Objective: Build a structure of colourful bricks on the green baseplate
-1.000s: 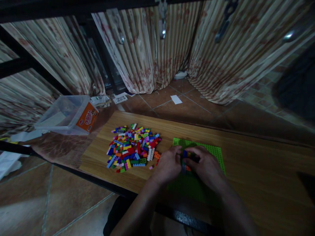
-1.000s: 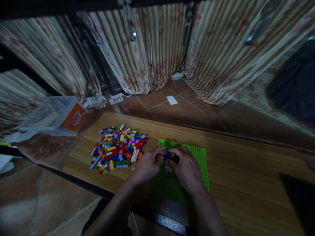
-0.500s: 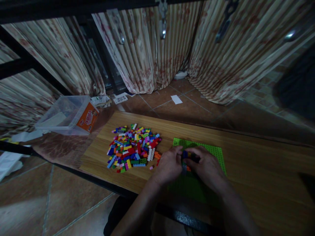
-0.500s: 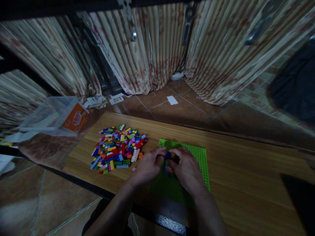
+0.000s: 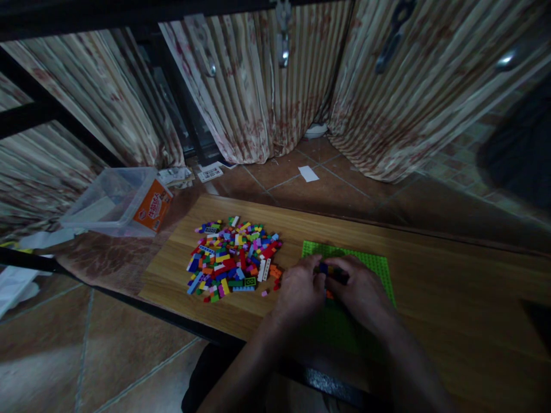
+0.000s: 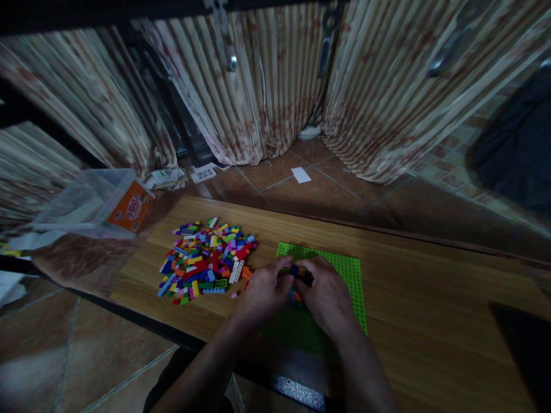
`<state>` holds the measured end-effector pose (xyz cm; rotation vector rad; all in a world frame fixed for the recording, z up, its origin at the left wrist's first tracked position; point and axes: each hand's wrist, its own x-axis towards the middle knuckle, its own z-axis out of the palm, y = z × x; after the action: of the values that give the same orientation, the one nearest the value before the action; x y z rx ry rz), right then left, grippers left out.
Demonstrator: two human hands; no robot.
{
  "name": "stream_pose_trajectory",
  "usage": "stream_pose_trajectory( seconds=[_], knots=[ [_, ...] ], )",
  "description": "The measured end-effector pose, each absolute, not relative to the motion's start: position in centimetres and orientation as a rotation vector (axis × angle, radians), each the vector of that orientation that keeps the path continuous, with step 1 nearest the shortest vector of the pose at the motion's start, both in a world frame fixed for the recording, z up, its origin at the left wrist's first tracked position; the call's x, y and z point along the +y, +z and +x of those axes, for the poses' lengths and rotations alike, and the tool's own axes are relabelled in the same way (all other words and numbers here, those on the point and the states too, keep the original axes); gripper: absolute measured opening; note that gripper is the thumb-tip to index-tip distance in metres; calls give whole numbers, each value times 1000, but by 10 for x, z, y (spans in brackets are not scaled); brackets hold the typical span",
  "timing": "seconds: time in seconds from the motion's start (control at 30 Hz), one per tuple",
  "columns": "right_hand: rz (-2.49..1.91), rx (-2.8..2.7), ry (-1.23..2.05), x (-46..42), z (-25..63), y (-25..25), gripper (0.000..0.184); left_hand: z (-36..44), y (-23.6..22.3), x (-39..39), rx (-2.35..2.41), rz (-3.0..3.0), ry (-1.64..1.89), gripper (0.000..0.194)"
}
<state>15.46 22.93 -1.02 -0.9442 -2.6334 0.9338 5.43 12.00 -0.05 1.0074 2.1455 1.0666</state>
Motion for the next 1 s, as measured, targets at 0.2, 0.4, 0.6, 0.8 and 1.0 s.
stream_pose_trajectory(
  seconds=[0.2, 0.4, 0.6, 0.8, 1.0],
  knots=[
    [-931, -2635, 949, 229, 154, -10, 24, 57, -9, 120, 2190, 1137, 1054, 37],
    [-939, -2631, 936, 228, 154, -8, 24, 58, -9, 120, 2201, 1192, 1039, 35],
    [-952, -2652, 922, 229, 154, -9, 23, 58, -8, 119, 2198, 1229, 1032, 32],
    [-920, -2664, 905, 230, 155, -12, 23, 57, -11, 120, 2200, 1238, 1019, 31],
    [-880, -2676, 951, 232, 157, -12, 25, 57, -12, 121, 2204, 1242, 1010, 33]
  ],
)
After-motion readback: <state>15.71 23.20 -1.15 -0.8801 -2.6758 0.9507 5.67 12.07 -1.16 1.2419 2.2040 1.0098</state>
